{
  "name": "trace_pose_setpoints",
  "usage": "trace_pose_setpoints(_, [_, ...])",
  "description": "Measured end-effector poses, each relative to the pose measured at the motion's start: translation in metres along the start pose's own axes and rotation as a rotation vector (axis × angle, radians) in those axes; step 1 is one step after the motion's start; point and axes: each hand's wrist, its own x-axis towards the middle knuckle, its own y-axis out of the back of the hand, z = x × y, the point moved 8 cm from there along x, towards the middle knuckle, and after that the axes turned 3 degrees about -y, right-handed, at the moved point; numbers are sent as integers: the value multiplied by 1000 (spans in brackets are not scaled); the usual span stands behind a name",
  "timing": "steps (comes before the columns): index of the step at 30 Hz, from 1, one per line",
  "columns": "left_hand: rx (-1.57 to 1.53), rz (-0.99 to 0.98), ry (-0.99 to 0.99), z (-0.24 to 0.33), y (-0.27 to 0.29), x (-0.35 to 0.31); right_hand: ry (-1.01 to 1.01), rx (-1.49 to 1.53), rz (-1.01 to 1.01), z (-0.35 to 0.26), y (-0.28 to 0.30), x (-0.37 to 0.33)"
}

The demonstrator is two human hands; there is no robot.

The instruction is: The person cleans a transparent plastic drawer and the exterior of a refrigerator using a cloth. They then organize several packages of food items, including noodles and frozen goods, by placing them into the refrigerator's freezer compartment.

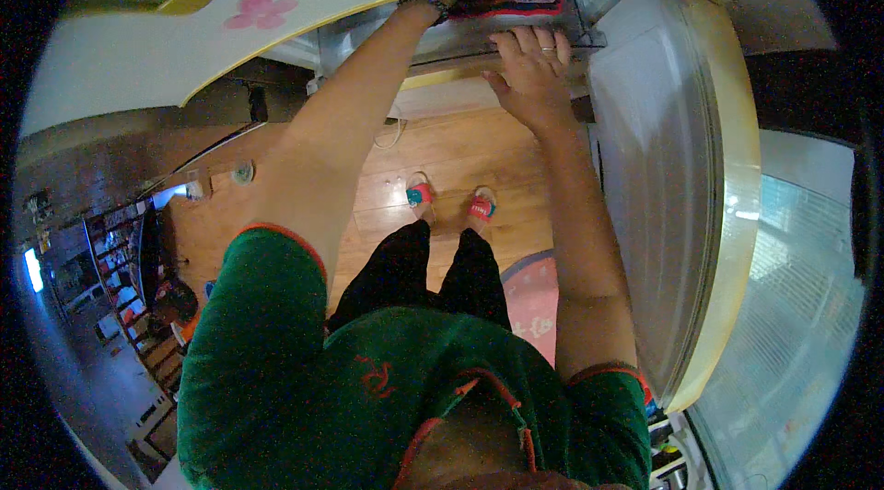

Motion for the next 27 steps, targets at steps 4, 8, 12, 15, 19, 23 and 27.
trace_pose_setpoints(4, [-8,12,69,-9,12,-8,17,-51,-81,-7,-5,6])
trace_pose_setpoints(8, [-50,-17,71,-6,34,-54,29,-49,-93,-9,-6,2])
trace_pose_setpoints(12, [-120,143,-183,12,85,-181,48,-88,-115,-14,-1,3])
trace_pose_setpoints(15, [-294,313,-29,-9,111,-289,59,-219,-155,-16,-13,9])
trace_pose_setpoints(19, [-279,190,196,-41,82,-404,189,-158,-59,-12,-26,21])
trace_pose_setpoints(23, [-167,106,197,-55,50,-497,234,-287,-55,-38,-23,14])
trace_pose_setpoints(27, [-257,56,310,-63,20,-580,149,-382,-22,-71,-20,-6])
